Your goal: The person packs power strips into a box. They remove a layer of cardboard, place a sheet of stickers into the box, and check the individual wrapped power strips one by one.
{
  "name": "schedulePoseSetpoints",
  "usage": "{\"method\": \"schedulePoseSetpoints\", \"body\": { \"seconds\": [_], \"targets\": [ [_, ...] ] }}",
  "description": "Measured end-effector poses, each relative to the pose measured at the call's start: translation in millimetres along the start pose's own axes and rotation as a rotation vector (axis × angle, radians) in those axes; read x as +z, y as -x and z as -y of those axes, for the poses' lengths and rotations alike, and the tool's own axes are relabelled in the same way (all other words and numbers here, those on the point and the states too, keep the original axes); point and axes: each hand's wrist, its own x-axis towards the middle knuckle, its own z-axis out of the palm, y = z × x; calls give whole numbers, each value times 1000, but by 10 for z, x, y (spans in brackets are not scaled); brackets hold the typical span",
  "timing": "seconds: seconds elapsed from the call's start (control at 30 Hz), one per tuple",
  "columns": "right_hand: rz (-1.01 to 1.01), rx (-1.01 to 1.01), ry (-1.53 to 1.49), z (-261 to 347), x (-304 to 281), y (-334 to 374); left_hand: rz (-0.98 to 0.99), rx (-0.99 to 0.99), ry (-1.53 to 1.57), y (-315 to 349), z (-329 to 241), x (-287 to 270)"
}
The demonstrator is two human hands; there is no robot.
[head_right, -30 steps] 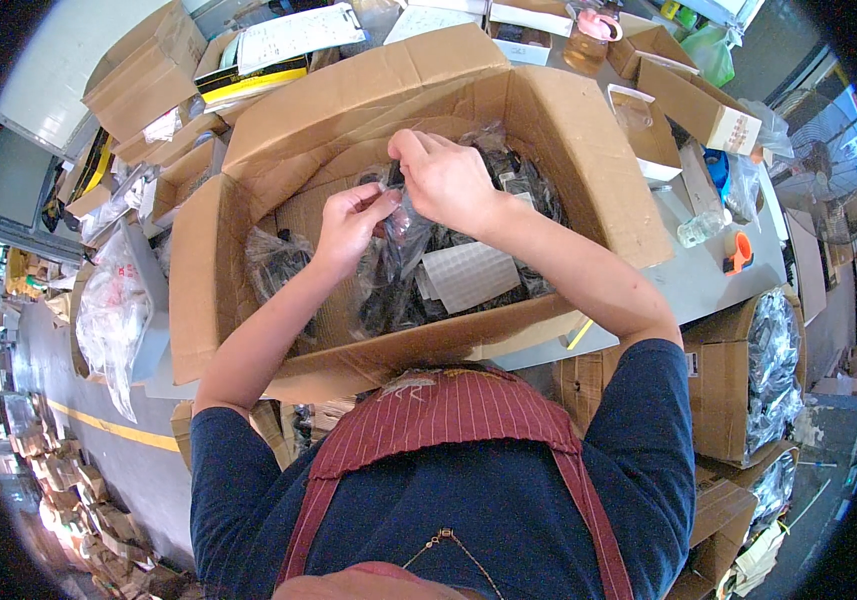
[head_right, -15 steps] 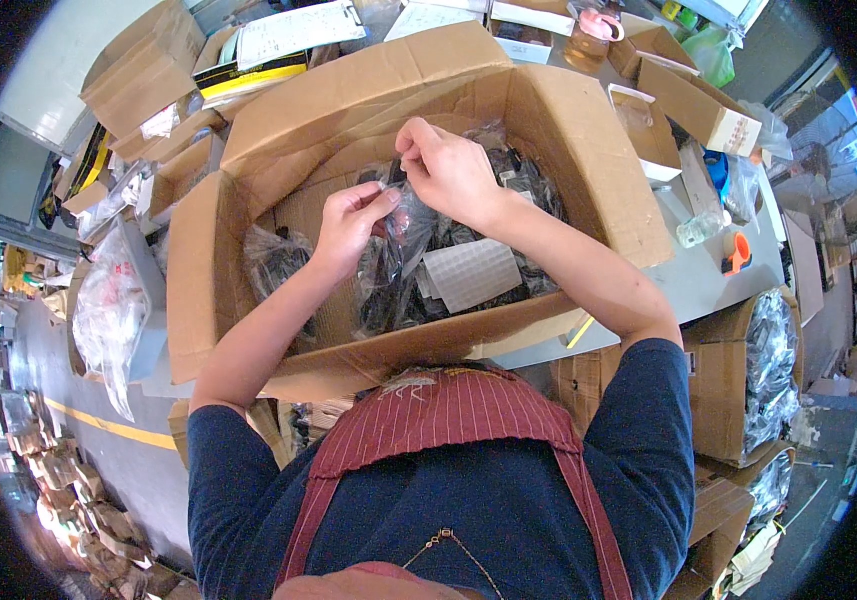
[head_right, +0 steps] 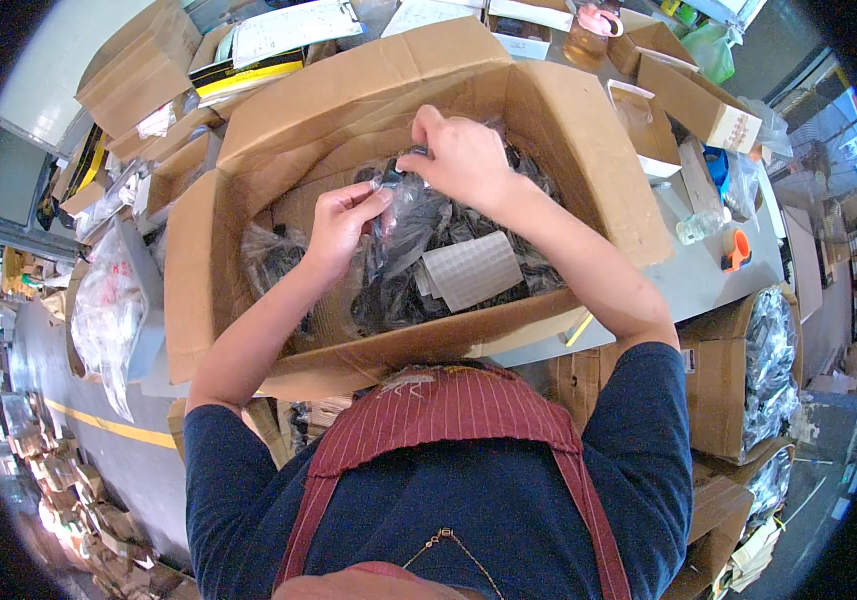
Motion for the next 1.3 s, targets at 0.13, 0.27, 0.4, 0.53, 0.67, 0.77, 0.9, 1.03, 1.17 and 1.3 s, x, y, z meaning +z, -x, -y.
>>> {"method": "schedulePoseSetpoints", "body": {
  "seconds": [0.13,0.27,0.4,0.53,0.67,0.77,0.9,1.03,1.17,1.3],
  "targets": [
    [-38,61,46,-258,17,-68,12,32,15,14,-48,10],
    [-95,155,26,-470,-39,-118,-58,166,-108,-94,-179,-217],
    [-119,172,60,-524,-166,-127,-308,226,-181,-257,-517,-666],
    [-115,114,31,-542,-108,-148,-590,149,-625,-384,-429,-1490],
    [-112,97,34,-611,-81,-142,-972,180,-1693,-330,-351,-1575],
    [-142,86,-27,-578,-94,-156,-694,461,-1688,-352,-208,-1297],
    [-36,95,-83,-496,-29,-136,-75,79,-1439,-469,394,-686],
    [-31,33,-113,-561,81,-58,358,-334,-1520,-335,928,-627],
    [57,11,-134,-535,98,-60,253,-315,-778,-267,1060,-894],
    [109,0,-129,-547,160,-33,275,-497,-824,-332,889,-788]
  ]
}}
